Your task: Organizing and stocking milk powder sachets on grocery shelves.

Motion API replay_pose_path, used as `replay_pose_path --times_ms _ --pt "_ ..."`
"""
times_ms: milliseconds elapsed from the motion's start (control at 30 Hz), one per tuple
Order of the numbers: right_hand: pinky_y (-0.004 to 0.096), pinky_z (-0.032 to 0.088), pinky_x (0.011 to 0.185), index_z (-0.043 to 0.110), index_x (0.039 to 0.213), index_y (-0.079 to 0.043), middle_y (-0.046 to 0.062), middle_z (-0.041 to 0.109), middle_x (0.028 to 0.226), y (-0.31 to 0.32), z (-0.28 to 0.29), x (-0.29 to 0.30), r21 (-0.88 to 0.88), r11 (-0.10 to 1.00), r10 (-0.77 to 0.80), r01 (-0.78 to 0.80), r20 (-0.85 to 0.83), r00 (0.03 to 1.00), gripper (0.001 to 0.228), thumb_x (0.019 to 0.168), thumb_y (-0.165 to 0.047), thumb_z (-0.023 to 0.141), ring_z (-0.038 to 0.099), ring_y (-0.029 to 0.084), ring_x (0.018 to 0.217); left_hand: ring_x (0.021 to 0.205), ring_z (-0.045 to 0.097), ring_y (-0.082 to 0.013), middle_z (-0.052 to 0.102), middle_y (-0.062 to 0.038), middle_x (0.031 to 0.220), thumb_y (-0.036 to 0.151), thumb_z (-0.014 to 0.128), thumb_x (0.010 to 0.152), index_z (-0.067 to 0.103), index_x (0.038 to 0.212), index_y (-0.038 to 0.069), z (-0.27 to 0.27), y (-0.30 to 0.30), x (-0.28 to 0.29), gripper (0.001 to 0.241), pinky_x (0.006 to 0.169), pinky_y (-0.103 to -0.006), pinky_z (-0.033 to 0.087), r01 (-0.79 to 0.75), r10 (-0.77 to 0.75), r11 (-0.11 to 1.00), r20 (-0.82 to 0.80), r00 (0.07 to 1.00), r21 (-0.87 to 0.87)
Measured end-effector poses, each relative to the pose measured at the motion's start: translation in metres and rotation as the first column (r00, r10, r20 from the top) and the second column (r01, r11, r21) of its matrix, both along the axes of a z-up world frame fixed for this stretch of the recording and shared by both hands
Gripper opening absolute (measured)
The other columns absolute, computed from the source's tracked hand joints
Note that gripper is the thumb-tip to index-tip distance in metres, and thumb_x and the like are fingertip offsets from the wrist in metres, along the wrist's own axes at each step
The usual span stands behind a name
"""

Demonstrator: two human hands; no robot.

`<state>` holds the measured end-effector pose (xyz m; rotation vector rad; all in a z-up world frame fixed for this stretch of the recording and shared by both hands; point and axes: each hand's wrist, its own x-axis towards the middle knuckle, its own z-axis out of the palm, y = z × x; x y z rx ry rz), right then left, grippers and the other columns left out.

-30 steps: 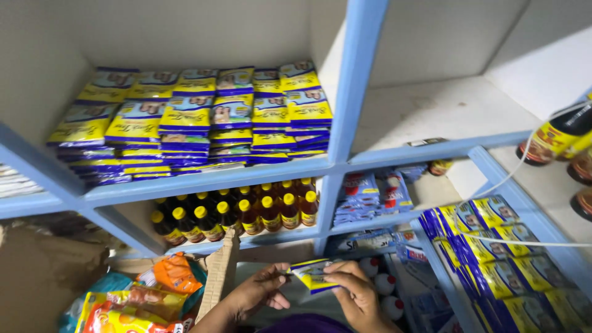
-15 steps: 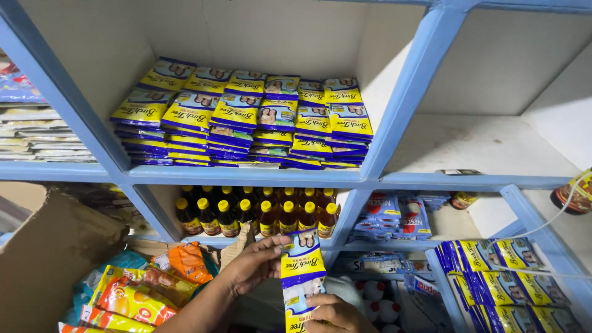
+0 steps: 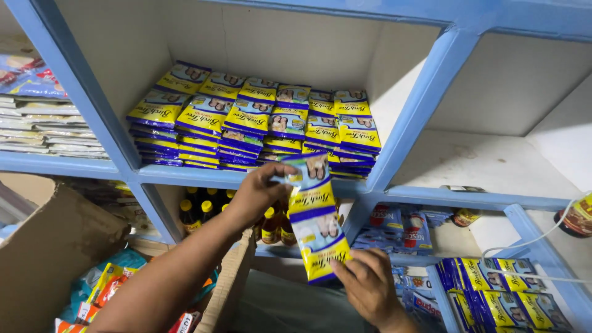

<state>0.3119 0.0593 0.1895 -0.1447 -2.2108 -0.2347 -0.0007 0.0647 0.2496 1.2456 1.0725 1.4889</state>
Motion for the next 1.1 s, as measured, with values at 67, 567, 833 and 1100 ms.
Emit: replay_pose_path --times_ms 67,567,833,1100 --pt "0.050 0.046 0.094 0.075 0.114 -0.007 0.005 0.060 0.108 0.011 0.023 -0.011 0.067 0.993 -0.090 0.095 -0.071 0.993 0.036 0.078 -0.003 0.073 0.058 0.028 0.113 0.096 0.069 -0.0128 0.069 -0.004 0.113 -0.003 0.066 0.092 0.067 0.119 0.004 0.025 0.014 0.000 0.028 0.081 -0.0293 0.060 -0.089 0.114 0.985 -0.176 0.978 0.145" --pt "0.050 0.039 0.101 0.076 0.112 -0.011 0.001 0.064 0.097 0.100 0.081 -0.083 0.128 0.952 -0.254 0.277 -0.170 0.952 0.033 0.081 -0.002 0.074 0.061 0.022 0.113 0.089 0.065 -0.0147 0.071 -0.007 0.105 -0.006 0.067 0.091 0.071 0.119 0.007 0.095 0.146 -0.036 0.032 0.079 -0.0275 0.057 -0.276 0.439 0.872 -0.396 0.807 0.403" --pt "0.050 0.035 0.103 0.077 0.107 -0.013 0.001 0.062 0.093 0.143 0.098 -0.120 0.126 0.925 -0.335 0.357 -0.171 0.927 0.025 0.083 -0.006 0.073 0.061 0.021 0.109 0.099 0.074 -0.0224 0.076 -0.011 0.115 -0.007 0.063 0.088 0.069 0.118 0.010 0.106 0.205 -0.049 0.034 0.084 -0.0350 0.059 -0.321 0.605 0.771 -0.475 0.640 0.550" --pt "0.050 0.033 0.104 0.076 0.109 -0.011 0.003 0.060 0.093 0.160 0.096 -0.130 0.117 0.928 -0.339 0.353 -0.128 0.932 0.027 0.083 -0.006 0.072 0.062 0.020 0.109 0.099 0.072 -0.0290 0.072 -0.009 0.121 0.006 0.060 0.094 0.066 0.124 0.021 0.092 0.235 -0.055 0.035 0.083 -0.0408 0.056 -0.433 0.583 0.805 -0.680 0.445 0.406"
